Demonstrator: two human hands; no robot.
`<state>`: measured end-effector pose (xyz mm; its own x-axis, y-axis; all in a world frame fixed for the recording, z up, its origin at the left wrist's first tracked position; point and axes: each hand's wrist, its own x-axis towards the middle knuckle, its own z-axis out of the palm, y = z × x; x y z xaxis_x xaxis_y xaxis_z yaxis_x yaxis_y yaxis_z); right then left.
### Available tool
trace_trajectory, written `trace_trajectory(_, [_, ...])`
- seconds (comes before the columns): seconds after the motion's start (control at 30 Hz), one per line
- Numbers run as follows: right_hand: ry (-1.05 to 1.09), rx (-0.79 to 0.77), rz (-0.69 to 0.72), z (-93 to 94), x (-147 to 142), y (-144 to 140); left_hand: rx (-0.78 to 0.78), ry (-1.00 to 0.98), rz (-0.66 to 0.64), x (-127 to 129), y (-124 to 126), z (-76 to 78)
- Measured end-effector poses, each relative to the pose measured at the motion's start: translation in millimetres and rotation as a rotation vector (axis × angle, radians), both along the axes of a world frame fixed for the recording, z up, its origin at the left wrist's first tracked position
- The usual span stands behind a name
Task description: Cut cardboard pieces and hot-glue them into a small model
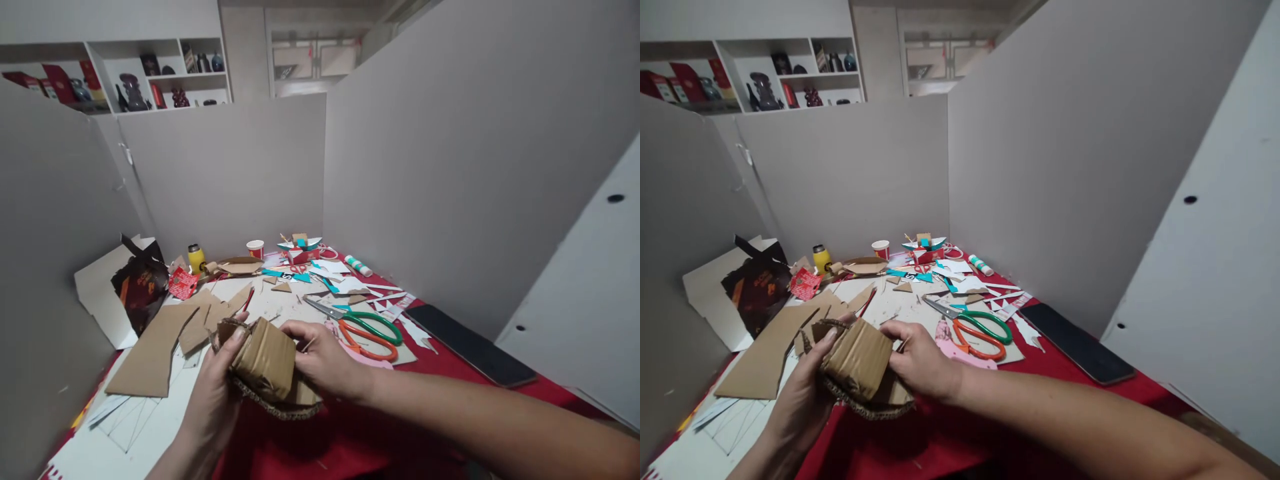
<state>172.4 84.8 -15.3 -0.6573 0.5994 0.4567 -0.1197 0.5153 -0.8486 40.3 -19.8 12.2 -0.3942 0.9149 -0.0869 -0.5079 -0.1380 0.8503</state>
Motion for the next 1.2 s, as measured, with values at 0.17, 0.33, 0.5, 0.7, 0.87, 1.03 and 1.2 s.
trace_trajectory(0.17, [0.021,-0.034,0.087,-0.7,4.5,-9.7,0.029,-0.032,0.097,6.2,3.6,-4.1])
trace_trajectory(0.33, [0.062,-0.083,0.103,4.2,11.3,-22.8,0.117,-0.013,0.154,12.7,-4.2,-8.3])
trace_trajectory(0.5, [0.067,-0.099,0.063,10.5,15.5,-33.1,0.149,0.071,0.237,14.5,-9.8,-7.1])
trace_trajectory(0.7, [0.084,-0.155,0.028,8.8,14.0,-32.2,0.139,0.084,0.336,16.6,0.7,-5.8])
trace_trajectory(0.87, [0.015,-0.125,0.002,5.3,14.0,-26.6,0.250,0.207,0.425,23.9,4.4,-9.1])
trace_trajectory(1.03, [-0.013,-0.050,0.098,2.4,22.0,-23.1,0.280,0.298,0.401,29.6,-1.8,-11.1])
trace_trajectory(1.2, [-0.045,0.209,0.192,-2.4,32.8,-20.5,0.253,0.304,0.317,41.1,-17.6,-11.2])
